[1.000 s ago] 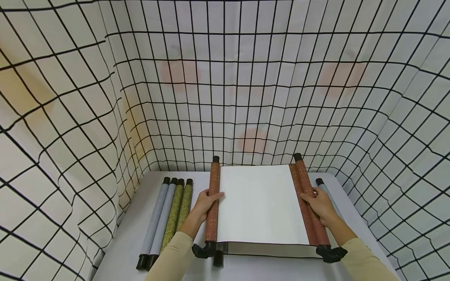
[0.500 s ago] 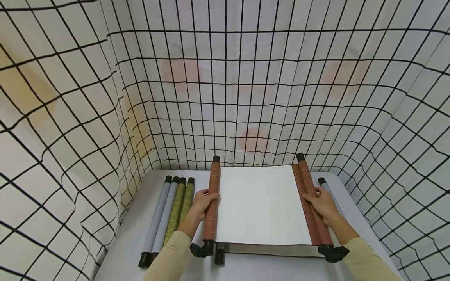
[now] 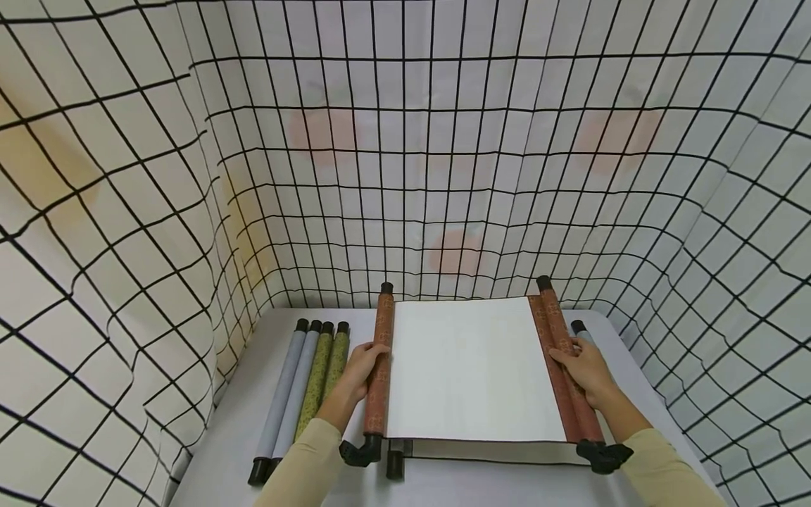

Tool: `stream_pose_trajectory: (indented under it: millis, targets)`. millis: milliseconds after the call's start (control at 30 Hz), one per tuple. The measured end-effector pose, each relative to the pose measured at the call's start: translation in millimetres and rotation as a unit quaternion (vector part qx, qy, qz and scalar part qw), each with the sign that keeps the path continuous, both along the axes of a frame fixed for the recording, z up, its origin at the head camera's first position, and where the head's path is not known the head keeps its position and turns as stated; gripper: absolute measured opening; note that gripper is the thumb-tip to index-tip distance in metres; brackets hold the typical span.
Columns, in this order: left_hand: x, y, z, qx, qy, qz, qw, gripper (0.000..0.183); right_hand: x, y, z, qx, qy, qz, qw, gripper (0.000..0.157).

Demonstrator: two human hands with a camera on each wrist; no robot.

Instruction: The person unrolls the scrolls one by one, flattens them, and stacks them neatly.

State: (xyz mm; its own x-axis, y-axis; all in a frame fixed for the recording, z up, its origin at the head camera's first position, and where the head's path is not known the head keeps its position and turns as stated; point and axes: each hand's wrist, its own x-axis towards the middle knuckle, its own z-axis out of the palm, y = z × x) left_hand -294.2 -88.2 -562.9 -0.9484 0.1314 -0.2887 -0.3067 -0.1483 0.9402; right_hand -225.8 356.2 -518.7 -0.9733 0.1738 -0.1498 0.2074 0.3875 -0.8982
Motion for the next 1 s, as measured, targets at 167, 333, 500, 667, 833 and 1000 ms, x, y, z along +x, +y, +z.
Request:
stream_pose_trajectory:
  millis: [167, 333, 500, 667, 833, 1000]
  targets:
    - [1.1, 5, -0.8, -0.021, -0.009, -0.009, 0.9997, 0.061, -1.8, 1, -0.2, -0.008, 0.0, 0.005, 1.0, 0.088]
    - [5.7, 8, -4.1, -0.072, 0.005, -0.013, 0.9973, 0.071, -2.0, 1, -0.2, -0.002, -0.002, 0.008, 1.0, 0.089]
    - [9.2, 6, -6.3, -0.096, 0.027, -0.013, 0.995, 0.081, -1.0, 2, 0.5, 0.008, -0.002, 0.007, 1.0, 0.09]
    - [9.9, 2, -8.2, -0.089, 0.026, -0.008, 0.9956, 0.078, -0.9, 2, -0.8, 0.005, -0.006, 0.005, 1.0, 0.088]
    - [8.4, -2, -9.4, -0.078, 0.026, 0.0, 0.9967, 0.073, -0.9, 4, -1.2, 0.015, -0.01, 0.002, 1.0, 0.088]
    - [4.9, -4, -9.4, -0.057, 0.024, 0.012, 0.998, 0.063, 0.5, 9, -1.6, 0.027, -0.017, -0.007, 0.999, 0.089]
